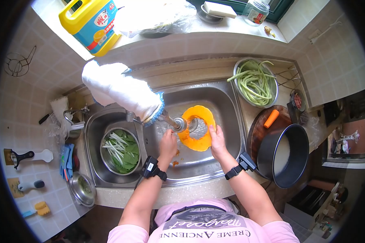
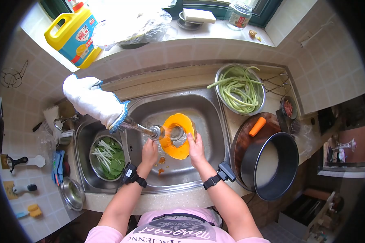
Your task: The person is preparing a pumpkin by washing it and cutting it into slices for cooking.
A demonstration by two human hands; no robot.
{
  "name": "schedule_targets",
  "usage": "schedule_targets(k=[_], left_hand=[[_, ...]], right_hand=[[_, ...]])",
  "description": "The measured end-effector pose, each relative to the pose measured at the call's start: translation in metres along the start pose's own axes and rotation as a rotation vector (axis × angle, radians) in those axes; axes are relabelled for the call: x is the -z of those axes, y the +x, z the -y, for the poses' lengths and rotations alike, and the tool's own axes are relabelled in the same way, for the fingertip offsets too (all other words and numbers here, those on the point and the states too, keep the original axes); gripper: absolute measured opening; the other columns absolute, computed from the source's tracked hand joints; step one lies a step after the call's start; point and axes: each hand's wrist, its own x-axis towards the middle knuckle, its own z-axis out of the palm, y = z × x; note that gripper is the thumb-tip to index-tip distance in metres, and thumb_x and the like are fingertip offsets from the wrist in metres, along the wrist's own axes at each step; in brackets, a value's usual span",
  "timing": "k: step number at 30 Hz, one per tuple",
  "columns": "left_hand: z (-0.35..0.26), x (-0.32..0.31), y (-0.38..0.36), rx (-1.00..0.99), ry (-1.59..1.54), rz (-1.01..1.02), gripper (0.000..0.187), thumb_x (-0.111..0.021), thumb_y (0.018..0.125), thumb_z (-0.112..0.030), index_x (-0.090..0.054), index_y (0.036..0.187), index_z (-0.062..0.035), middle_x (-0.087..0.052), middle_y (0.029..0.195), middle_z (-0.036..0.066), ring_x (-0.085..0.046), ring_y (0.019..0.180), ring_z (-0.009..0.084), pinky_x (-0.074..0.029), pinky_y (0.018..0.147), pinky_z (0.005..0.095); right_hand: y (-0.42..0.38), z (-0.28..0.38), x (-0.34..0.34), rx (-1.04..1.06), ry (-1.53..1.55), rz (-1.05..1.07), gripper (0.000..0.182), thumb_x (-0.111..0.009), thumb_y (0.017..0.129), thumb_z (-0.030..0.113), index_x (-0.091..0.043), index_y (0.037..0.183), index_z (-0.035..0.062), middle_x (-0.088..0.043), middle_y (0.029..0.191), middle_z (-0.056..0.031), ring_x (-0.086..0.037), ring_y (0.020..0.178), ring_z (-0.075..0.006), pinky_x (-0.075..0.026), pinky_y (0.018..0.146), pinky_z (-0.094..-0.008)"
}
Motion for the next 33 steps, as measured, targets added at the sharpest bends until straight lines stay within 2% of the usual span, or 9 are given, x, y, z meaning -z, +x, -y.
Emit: schedule_targets(k=[4, 7, 10, 13, 19, 22, 25, 28, 33], left_hand=[[-0.039, 0.000, -0.008, 0.325, -0.053, 0.199, 0.033, -0.057, 0.081, -0.031, -0.045, 0.094, -0.0026, -0.058, 0.086, 0.023, -0.057, 0.082, 0.0390, -0.042, 0.069, 0.0465], [-0.010, -0.029, -0.010, 0.404, -0.108, 0.183, 0.047, -0.059, 0.080, -0.043, -0.042, 0.100, -0.0033, -0.058, 0.080, 0.017, -0.058, 0.066, 0.0295, -0.044, 0.056, 0.0391], [-0.023, -0.028, -0.013, 0.683, -0.539, 0.297, 0.035, -0.045, 0.089, -0.043, -0.047, 0.099, -0.0089, -0.054, 0.071, 0.004, -0.049, 0.050, 0.0121, -0.038, 0.043, 0.0251], [-0.030, -0.020, -0.018, 0.740, -0.865, 0.224, 0.032, -0.040, 0.092, -0.040, -0.047, 0.099, -0.0099, -0.051, 0.066, 0.001, -0.040, 0.040, 0.0057, -0.030, 0.037, 0.0186], [-0.002, -0.015, -0.006, 0.664, -0.570, 0.300, 0.032, -0.038, 0.093, -0.032, -0.053, 0.101, -0.0045, -0.059, 0.076, 0.008, -0.057, 0.057, 0.0154, -0.043, 0.047, 0.0268], [0.015, -0.030, -0.007, 0.223, -0.032, -0.072, 0.031, -0.046, 0.088, -0.024, -0.056, 0.097, 0.0032, -0.062, 0.086, 0.020, -0.062, 0.075, 0.0307, -0.049, 0.067, 0.0377], [-0.001, -0.026, -0.005, -0.087, 0.140, -0.219, 0.033, -0.050, 0.085, -0.021, -0.055, 0.102, 0.0061, -0.060, 0.098, 0.024, -0.057, 0.090, 0.0376, -0.043, 0.083, 0.0410], [-0.028, -0.014, 0.002, 0.258, -0.344, 0.073, 0.028, -0.048, 0.086, -0.021, -0.056, 0.100, 0.0022, -0.060, 0.101, 0.017, -0.058, 0.090, 0.0304, -0.044, 0.079, 0.0371], [-0.034, -0.002, 0.018, 0.679, -1.179, 0.175, 0.018, -0.048, 0.087, -0.016, -0.057, 0.097, -0.0045, -0.059, 0.092, 0.006, -0.057, 0.084, 0.0148, -0.047, 0.076, 0.0295]], right_hand=[[-0.004, -0.008, -0.002, 0.055, -0.114, -0.001, 0.032, -0.051, 0.090, 0.028, -0.046, 0.109, 0.0025, -0.054, 0.098, -0.0047, -0.050, 0.089, -0.0103, -0.041, 0.079, -0.0253], [-0.008, -0.012, -0.003, 0.091, -0.213, -0.002, 0.032, -0.051, 0.090, 0.028, -0.046, 0.107, 0.0021, -0.054, 0.096, -0.0045, -0.050, 0.089, -0.0100, -0.041, 0.078, -0.0259], [-0.011, -0.012, -0.006, 0.088, -0.149, -0.015, 0.031, -0.050, 0.091, 0.028, -0.046, 0.108, 0.0025, -0.054, 0.098, -0.0049, -0.050, 0.090, -0.0105, -0.041, 0.079, -0.0265], [-0.010, -0.005, -0.006, -0.032, 0.093, -0.011, 0.032, -0.047, 0.092, 0.028, -0.044, 0.112, 0.0032, -0.054, 0.101, -0.0054, -0.051, 0.092, -0.0116, -0.042, 0.081, -0.0269], [-0.004, -0.007, 0.001, -0.166, 0.173, 0.026, 0.032, -0.046, 0.093, 0.026, -0.043, 0.115, 0.0033, -0.054, 0.109, -0.0084, -0.053, 0.096, -0.0151, -0.042, 0.085, -0.0283], [-0.005, -0.018, 0.001, -0.134, -0.053, 0.080, 0.031, -0.048, 0.091, 0.021, -0.043, 0.115, 0.0028, -0.055, 0.108, -0.0093, -0.054, 0.095, -0.0158, -0.042, 0.085, -0.0288], [-0.009, -0.032, -0.008, 0.011, -0.328, 0.085, 0.043, -0.060, 0.082, 0.015, -0.042, 0.119, 0.0026, -0.057, 0.102, -0.0121, -0.056, 0.097, -0.0215, -0.042, 0.085, -0.0301], [-0.019, -0.029, -0.020, 0.292, -0.696, 0.158, 0.060, -0.065, 0.074, 0.010, -0.036, 0.127, 0.0044, -0.053, 0.110, -0.0191, -0.051, 0.106, -0.0314, -0.040, 0.090, -0.0354], [-0.030, -0.016, -0.027, 0.408, -1.005, 0.359, 0.072, -0.067, 0.067, 0.002, -0.035, 0.132, 0.0095, -0.049, 0.109, -0.0168, -0.049, 0.100, -0.0337, -0.041, 0.087, -0.0376]])
